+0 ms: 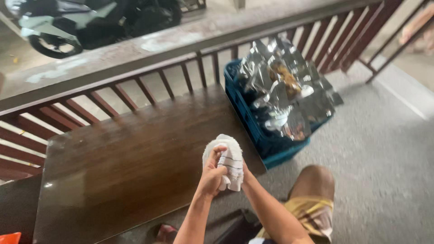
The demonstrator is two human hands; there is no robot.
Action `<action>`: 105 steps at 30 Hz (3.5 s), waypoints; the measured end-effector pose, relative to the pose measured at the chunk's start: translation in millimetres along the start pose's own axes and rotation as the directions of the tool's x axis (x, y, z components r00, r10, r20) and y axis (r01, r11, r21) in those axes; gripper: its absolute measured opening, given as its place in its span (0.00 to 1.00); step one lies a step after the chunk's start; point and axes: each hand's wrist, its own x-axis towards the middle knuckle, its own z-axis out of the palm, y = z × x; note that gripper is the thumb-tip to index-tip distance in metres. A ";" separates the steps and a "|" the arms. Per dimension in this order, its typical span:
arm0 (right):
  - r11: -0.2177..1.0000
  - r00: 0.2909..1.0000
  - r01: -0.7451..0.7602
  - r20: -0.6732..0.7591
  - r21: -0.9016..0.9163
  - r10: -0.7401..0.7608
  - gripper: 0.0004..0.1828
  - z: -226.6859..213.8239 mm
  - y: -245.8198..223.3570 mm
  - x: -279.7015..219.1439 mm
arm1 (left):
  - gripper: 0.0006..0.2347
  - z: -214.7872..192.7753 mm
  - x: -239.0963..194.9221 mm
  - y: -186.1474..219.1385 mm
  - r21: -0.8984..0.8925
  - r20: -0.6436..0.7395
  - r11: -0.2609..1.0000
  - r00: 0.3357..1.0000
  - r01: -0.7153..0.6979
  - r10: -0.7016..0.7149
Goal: The person sits at a low wooden table and wipes sealed snack packages with a white cloth. They pick each package from a blue crate, wipe it, and place it on the table, repeating the process for multiple items.
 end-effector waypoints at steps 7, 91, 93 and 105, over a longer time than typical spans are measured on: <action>0.637 0.919 0.271 -0.003 -0.722 -0.395 0.19 -32.0 -87.4 38.5 | 0.21 -5.3 30.8 -28.1 0.019 0.099 0.976 0.971 0.217 -0.217; 0.936 0.930 0.330 0.212 -0.123 -0.300 0.27 6.3 27.7 62.0 | 0.08 -20.3 14.5 79.7 0.387 -0.264 0.890 0.896 -0.242 0.358; 0.868 0.898 0.427 0.237 -0.254 -0.372 0.29 5.7 29.9 55.8 | 0.04 -21.1 17.8 73.0 0.477 -0.317 0.868 0.895 -0.137 0.315; 0.643 0.767 0.639 0.292 -0.422 -0.571 0.25 10.9 11.6 49.5 | 0.07 -36.7 7.9 63.6 0.340 -0.328 0.927 0.904 -0.157 0.273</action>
